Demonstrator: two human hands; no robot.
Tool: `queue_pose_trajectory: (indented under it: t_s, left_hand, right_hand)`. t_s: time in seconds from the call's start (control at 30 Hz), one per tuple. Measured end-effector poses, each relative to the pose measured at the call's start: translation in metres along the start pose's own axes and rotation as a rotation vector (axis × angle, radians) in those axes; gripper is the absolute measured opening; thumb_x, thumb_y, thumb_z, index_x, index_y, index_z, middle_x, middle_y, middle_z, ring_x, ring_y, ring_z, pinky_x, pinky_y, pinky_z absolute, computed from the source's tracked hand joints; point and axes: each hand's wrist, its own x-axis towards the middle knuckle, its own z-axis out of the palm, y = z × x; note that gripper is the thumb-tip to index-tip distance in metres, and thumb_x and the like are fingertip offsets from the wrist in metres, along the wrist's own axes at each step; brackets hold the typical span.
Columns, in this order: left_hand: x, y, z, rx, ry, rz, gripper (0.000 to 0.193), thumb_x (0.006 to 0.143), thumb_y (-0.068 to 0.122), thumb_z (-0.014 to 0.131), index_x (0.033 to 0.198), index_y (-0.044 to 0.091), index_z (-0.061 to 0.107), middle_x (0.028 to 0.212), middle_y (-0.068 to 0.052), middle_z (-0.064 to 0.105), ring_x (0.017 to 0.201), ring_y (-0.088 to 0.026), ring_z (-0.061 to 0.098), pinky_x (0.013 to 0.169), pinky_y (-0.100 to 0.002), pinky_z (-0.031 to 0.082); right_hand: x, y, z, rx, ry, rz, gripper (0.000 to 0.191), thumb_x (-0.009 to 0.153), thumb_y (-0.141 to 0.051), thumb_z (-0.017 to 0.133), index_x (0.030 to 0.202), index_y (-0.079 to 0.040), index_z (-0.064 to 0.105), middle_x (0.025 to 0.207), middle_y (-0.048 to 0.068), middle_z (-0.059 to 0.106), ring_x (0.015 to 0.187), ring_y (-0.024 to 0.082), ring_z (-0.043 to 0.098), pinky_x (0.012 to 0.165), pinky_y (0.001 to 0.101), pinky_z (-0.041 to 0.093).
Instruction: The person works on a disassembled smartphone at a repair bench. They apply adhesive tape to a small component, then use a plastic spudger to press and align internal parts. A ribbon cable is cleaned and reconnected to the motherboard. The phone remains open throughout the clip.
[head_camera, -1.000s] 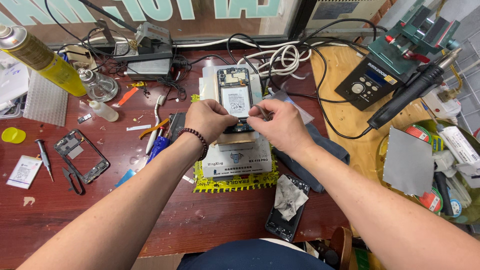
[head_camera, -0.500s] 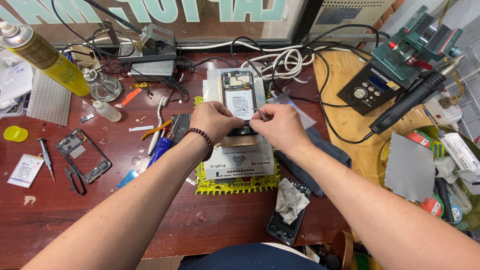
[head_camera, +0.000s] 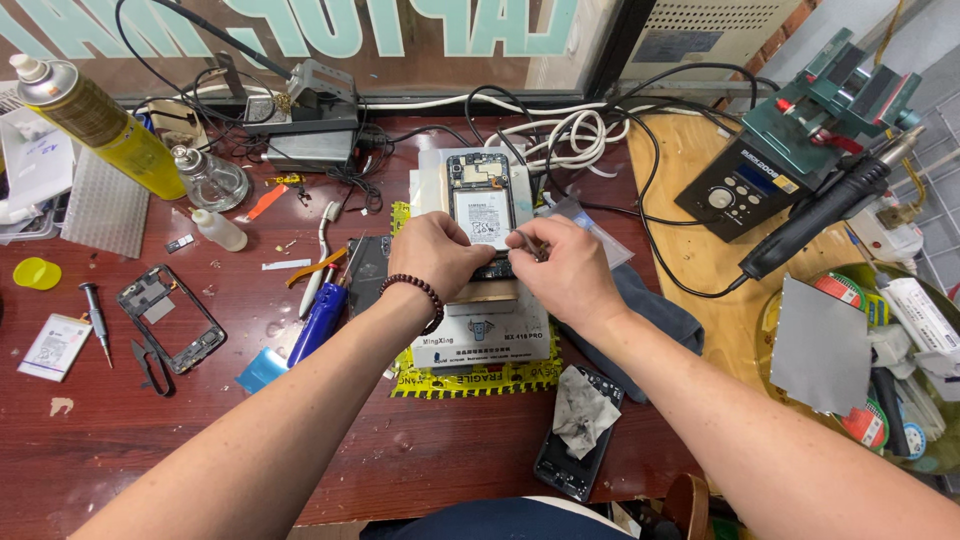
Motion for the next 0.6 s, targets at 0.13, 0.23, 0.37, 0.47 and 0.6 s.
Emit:
queue_pose_trajectory:
  t_s: [0.13,0.23,0.37,0.47,0.6]
  left_hand:
    - [-0.002,0.002,-0.002,0.007,0.003,0.020,0.034,0.066,0.036,0.088,0.076,0.007,0.073,0.075,-0.013,0.076,0.072,-0.023,0.074,0.071,-0.037,0.058]
    - [-0.003,0.002,-0.003,0.025,0.009,0.030,0.034,0.066,0.036,0.087,0.076,0.007,0.073,0.076,-0.013,0.076,0.074,-0.024,0.075,0.073,-0.037,0.059]
    - [-0.004,0.004,-0.003,0.033,0.000,0.019,0.034,0.066,0.036,0.087,0.077,0.007,0.073,0.078,-0.013,0.076,0.075,-0.024,0.075,0.074,-0.037,0.059]
    - [-0.004,0.005,-0.003,0.041,-0.002,0.015,0.035,0.067,0.036,0.087,0.078,0.007,0.073,0.079,-0.013,0.076,0.076,-0.024,0.075,0.075,-0.037,0.058]
    - [-0.003,0.000,-0.001,0.053,0.012,0.049,0.034,0.068,0.035,0.087,0.079,0.006,0.073,0.079,-0.014,0.075,0.076,-0.025,0.074,0.075,-0.037,0.058]
  right_hand:
    - [-0.008,0.000,-0.007,-0.049,-0.033,-0.158,0.016,0.084,-0.010,0.073,0.100,-0.008,0.078,0.093,0.007,0.073,0.080,0.019,0.071,0.071,0.0308,0.057]
    - [-0.010,-0.002,-0.008,-0.089,-0.047,-0.209,0.015,0.086,-0.010,0.072,0.099,-0.009,0.079,0.094,0.007,0.073,0.083,0.022,0.072,0.073,0.0319,0.057]
    - [-0.009,-0.004,-0.010,-0.130,-0.062,-0.285,0.015,0.086,-0.009,0.071,0.099,-0.010,0.078,0.095,0.006,0.072,0.084,0.025,0.072,0.073,0.0336,0.057]
    - [-0.009,-0.005,-0.014,-0.233,-0.077,-0.382,0.016,0.086,-0.010,0.070,0.100,-0.010,0.078,0.097,0.004,0.072,0.084,0.026,0.072,0.071,0.0351,0.057]
    - [-0.010,-0.007,-0.017,-0.303,-0.088,-0.456,0.018,0.085,-0.011,0.070,0.102,-0.012,0.077,0.100,0.001,0.072,0.083,0.025,0.072,0.069,0.0356,0.057]
